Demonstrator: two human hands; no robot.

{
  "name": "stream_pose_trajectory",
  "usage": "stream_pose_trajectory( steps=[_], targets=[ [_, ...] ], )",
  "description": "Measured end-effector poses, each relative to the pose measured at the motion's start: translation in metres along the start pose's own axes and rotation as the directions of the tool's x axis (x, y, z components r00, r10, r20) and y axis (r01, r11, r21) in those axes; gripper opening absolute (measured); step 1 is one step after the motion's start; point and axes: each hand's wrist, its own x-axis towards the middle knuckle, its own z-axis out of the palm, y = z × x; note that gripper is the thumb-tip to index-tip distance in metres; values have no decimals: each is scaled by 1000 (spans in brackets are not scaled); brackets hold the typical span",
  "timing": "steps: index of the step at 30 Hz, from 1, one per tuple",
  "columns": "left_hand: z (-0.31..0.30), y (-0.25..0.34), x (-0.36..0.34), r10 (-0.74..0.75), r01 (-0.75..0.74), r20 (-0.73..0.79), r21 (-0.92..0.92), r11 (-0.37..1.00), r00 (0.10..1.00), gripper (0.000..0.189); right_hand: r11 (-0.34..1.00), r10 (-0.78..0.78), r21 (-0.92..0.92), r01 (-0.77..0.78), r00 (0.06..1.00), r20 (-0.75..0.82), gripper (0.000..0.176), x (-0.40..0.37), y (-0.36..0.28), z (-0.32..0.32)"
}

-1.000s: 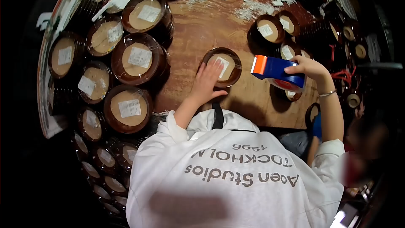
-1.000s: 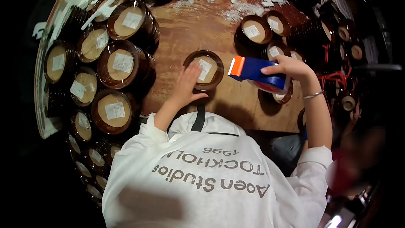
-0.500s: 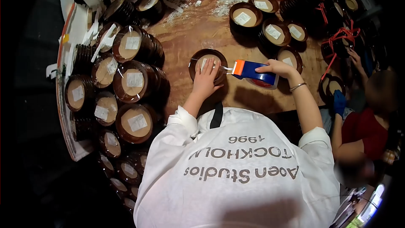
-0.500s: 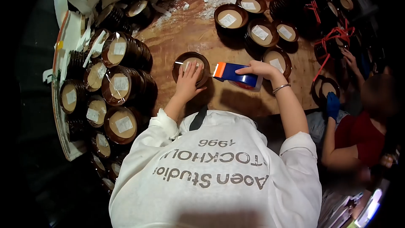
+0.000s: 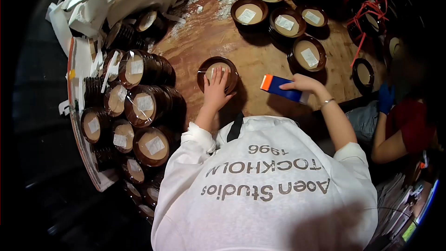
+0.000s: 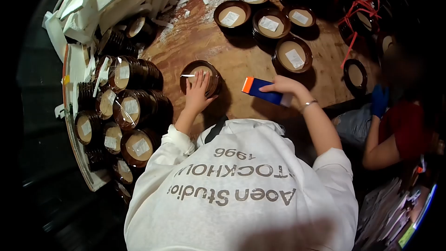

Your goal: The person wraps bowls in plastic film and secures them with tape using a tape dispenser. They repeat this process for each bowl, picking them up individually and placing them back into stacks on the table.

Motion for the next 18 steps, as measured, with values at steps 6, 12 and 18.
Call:
stream_pose_trajectory(
  steps=[6,12,18],
  targets=[
    [-1,1,-1,1,-1,4,20,1000,1000,91,999,26,37,-27,999,48,56,41,-17,22],
    [-3,1,0,-1,0,40,19,1000,999,90,988,-29,156,16,996,81,51,-13,13,-3],
    [-14,-19,3,122,-123,131,0,992,984,89,956,-31,292,17,999,43,52,-25,15,13]
  ],
)
